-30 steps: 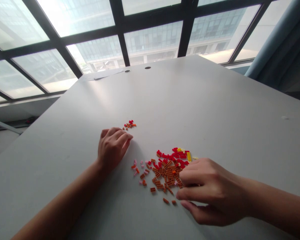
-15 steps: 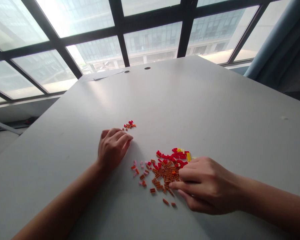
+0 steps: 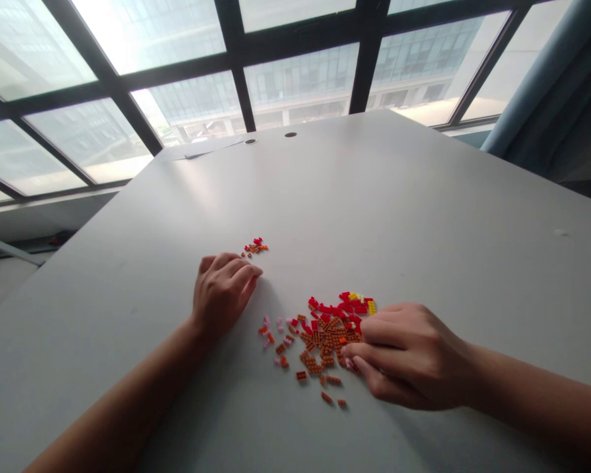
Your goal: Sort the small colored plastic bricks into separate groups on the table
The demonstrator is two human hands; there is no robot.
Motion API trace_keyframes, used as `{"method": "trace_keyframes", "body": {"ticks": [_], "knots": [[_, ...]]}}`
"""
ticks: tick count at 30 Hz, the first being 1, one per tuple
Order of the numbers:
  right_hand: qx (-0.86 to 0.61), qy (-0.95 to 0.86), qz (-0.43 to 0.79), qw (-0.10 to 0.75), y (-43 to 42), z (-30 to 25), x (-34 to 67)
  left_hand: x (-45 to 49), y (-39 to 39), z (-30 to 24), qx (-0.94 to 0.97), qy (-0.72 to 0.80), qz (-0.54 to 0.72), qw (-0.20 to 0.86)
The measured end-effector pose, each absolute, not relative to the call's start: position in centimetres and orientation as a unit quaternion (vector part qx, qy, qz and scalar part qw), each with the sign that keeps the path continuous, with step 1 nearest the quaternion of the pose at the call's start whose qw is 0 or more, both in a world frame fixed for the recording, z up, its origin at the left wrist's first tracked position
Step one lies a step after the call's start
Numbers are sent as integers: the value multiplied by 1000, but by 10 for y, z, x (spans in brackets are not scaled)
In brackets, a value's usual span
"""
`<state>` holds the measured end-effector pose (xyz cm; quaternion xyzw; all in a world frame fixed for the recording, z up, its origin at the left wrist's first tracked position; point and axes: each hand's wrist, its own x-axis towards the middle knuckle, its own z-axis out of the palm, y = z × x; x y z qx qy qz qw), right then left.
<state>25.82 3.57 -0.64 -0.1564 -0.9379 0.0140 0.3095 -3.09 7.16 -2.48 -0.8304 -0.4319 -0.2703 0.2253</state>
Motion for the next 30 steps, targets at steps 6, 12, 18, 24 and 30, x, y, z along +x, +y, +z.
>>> {"method": "trace_keyframes", "body": {"ticks": [6, 12, 18, 24, 30], "knots": [[-179, -944, 47, 272, 34, -5, 258, -31, 71, -24, -830, -431, -272, 226], [-200, -951, 73, 224, 34, -8, 257, -32, 71, -25, -830, -432, -271, 224], [-216, -949, 99, 208, 36, -11, 259, -31, 71, -26, -830, -434, -270, 224], [-230, -938, 166, 199, 37, -9, 261, -31, 71, -24, -830, -432, -269, 226], [-247, -932, 111, 241, 39, -10, 260, -32, 71, -26, -831, -438, -265, 219]]}}
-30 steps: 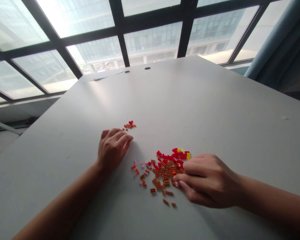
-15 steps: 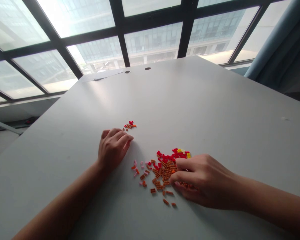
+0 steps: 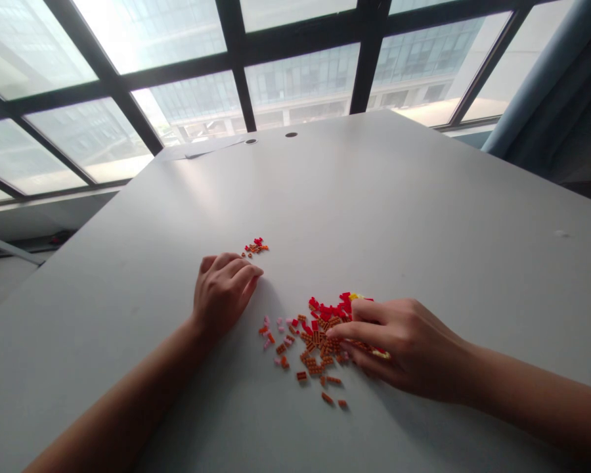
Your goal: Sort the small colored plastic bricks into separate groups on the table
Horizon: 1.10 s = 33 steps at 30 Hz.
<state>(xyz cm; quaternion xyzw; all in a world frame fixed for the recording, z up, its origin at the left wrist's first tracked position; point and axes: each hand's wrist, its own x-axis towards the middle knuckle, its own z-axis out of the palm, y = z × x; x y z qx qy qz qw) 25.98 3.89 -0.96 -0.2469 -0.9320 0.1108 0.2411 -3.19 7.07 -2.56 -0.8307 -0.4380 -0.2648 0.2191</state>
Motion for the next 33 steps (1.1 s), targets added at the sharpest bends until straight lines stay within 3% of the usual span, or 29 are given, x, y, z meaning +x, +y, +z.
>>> {"method": "trace_keyframes", "body": {"ticks": [13, 26, 29, 33], "knots": [[-239, -936, 5, 259, 37, -13, 256, -31, 70, -25, -831, -435, -264, 223], [-330, -919, 76, 202, 39, -20, 243, -29, 71, -21, -825, -431, -285, 227], [-359, -894, 157, 217, 42, -17, 243, -20, 65, -12, -819, -447, -314, 178], [-392, -836, 279, 264, 45, -7, 241, 3, 47, 2, -830, -428, -358, 13]]}}
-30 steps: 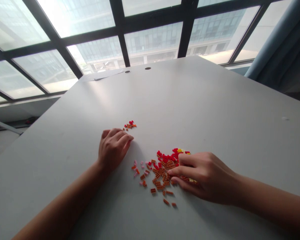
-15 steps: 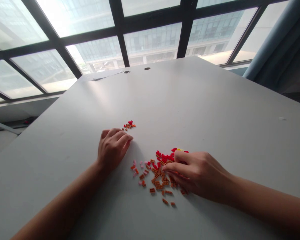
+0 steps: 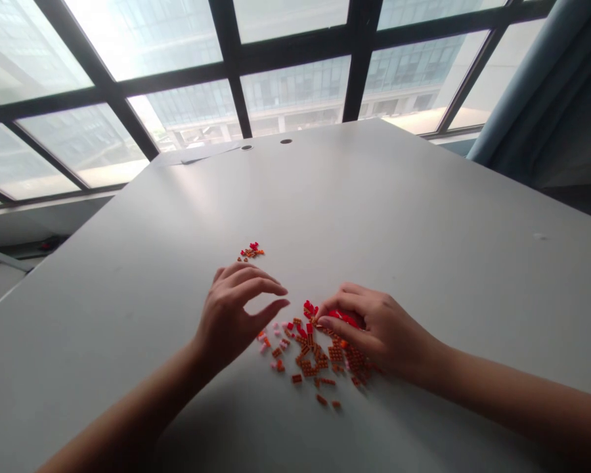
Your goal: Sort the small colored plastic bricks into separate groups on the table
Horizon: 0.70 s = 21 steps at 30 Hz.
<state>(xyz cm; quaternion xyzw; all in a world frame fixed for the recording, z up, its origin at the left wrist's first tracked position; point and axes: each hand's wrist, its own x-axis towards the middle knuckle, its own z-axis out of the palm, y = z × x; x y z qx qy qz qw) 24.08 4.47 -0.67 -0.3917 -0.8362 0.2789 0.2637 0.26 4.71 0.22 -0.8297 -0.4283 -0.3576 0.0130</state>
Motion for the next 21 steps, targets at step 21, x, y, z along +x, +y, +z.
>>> {"method": "trace_keyframes", "body": {"ticks": [21], "knots": [[-406, -840, 240, 269, 52, -10, 252, -47, 87, -22, -743, -552, -326, 194]]}}
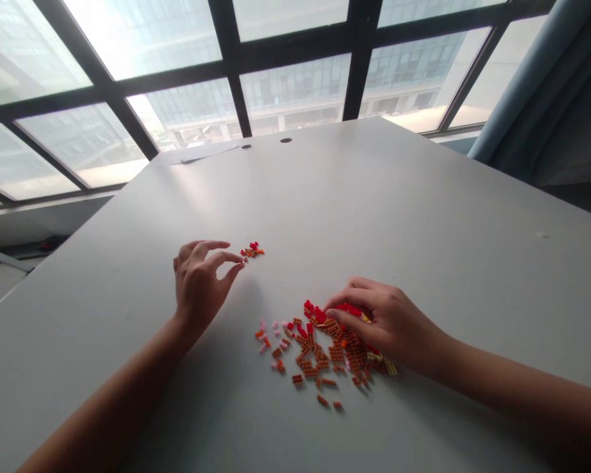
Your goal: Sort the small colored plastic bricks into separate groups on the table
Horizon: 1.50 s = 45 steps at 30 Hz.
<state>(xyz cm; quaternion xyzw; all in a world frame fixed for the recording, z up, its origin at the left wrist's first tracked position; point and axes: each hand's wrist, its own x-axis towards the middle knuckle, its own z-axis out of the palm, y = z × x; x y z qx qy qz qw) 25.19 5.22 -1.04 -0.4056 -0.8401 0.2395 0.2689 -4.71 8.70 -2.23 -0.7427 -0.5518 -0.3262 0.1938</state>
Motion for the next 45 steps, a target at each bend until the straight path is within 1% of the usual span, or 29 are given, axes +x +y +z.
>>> {"method": "trace_keyframes", "body": {"ticks": [3, 7, 10, 15, 19, 23, 27, 32, 35, 41, 45], "knots": [[-407, -853, 219, 243, 52, -16, 253, -61, 96, -33, -726, -582, -304, 205], [-399, -871, 198, 208, 50, -18, 253, -60, 95, -34, -710, -630, -266, 165], [-396, -876, 193, 195, 49, -17, 254, -57, 94, -31, -702, -646, -261, 148], [-392, -881, 187, 187, 48, -17, 255, -53, 90, -28, -705, -629, -287, 160], [-371, -894, 188, 167, 50, -16, 259, -33, 72, -19, -737, -584, -302, 159], [-361, -893, 186, 195, 54, -14, 266, -6, 49, -11, -787, -520, -310, 122], [-354, -888, 189, 226, 53, -14, 265, 4, 41, -12, -800, -497, -313, 128], [-339, -913, 139, 182, 49, -18, 253, 0, 45, -17, -796, -500, -315, 128], [-347, -914, 117, 177, 51, -21, 250, -2, 48, -19, -794, -498, -321, 133], [-397, -881, 172, 192, 60, -16, 259, -3, 56, -27, -795, -498, -321, 133], [-424, -869, 191, 168, 62, -14, 263, -3, 57, -26, -804, -502, -295, 116]]}}
